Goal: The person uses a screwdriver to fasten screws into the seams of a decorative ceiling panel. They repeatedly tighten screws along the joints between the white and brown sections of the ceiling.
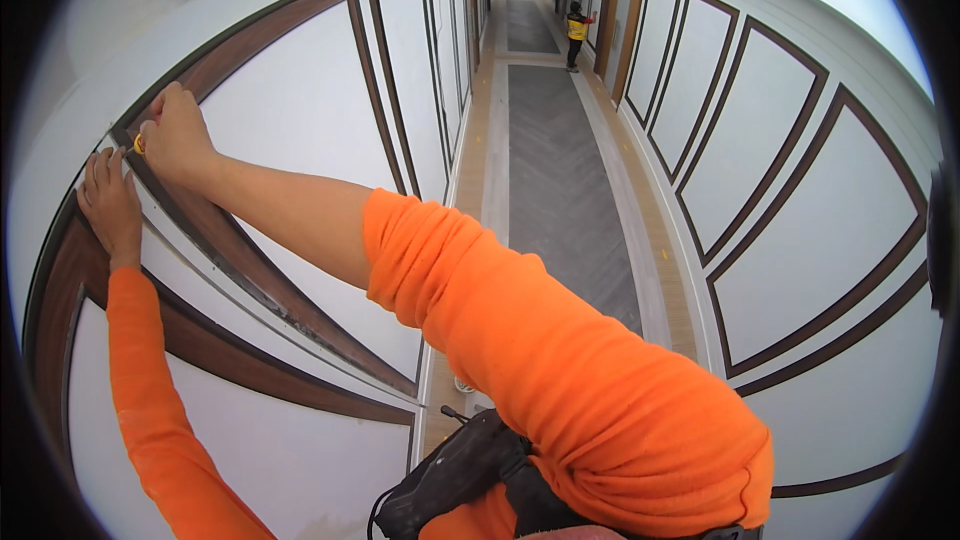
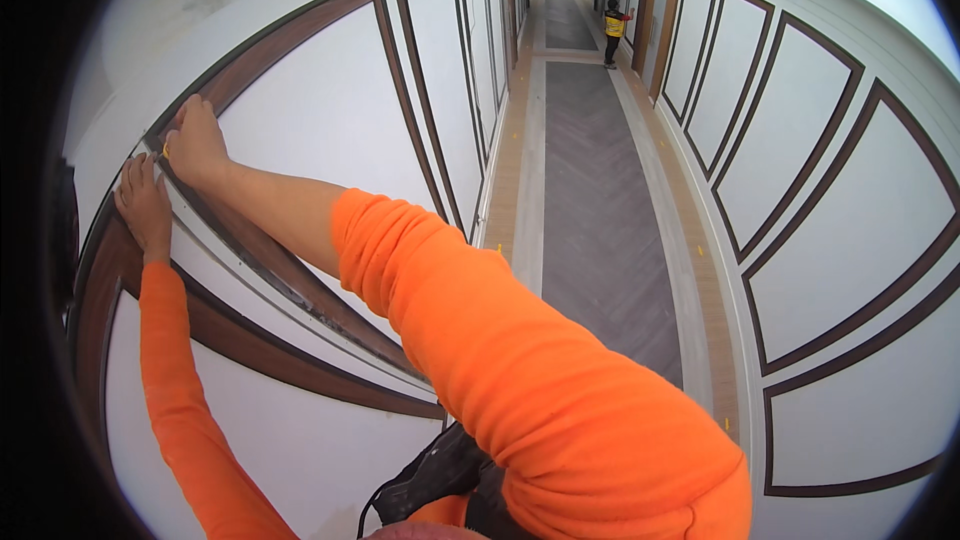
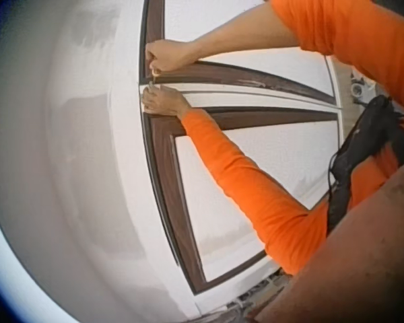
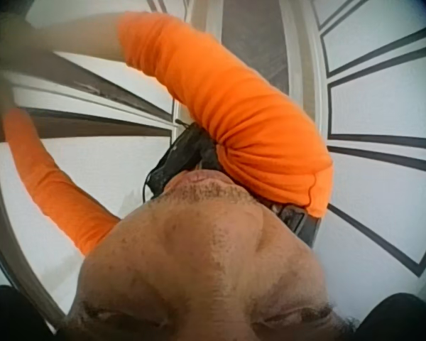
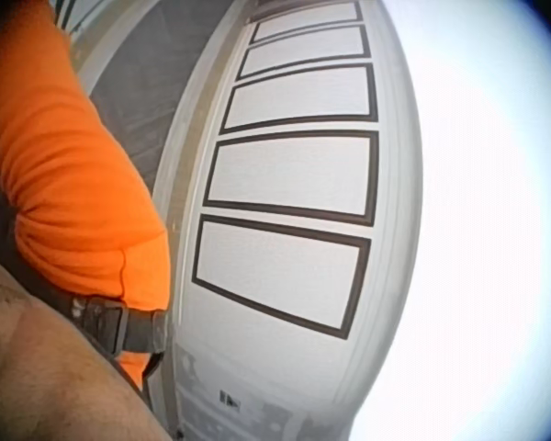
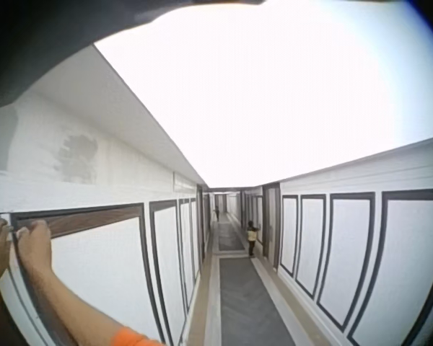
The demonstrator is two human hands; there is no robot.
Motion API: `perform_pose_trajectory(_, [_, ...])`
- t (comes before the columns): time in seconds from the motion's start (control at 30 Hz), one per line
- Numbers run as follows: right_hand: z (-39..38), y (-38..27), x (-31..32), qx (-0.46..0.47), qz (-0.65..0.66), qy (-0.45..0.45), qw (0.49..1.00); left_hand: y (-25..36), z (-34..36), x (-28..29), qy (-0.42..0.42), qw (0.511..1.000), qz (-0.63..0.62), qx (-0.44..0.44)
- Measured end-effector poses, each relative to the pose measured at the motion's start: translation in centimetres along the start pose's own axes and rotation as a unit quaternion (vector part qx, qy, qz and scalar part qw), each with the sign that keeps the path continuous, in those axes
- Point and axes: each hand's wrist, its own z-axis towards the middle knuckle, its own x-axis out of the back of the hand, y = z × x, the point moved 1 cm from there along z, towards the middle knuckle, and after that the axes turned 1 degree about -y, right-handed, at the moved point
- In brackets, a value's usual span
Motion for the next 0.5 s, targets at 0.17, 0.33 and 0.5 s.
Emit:
perform_pose_trajectory(0.17, [-1.7,-4.0,1.4,-0.050,-0.115,-0.168,0.978,-5.6,-0.4,-2.8,0.068,0.996,0.000,-0.066])
perform_pose_trajectory(0.33, [-1.8,-1.3,0.2,0.131,-0.158,-0.046,0.978,-3.2,0.8,-2.3,0.076,0.996,-0.018,-0.035])
perform_pose_trajectory(0.5, [-1.6,-1.1,-0.4,0.114,-0.109,-0.083,0.984,-4.1,0.4,-2.6,0.062,0.998,-0.011,-0.007])
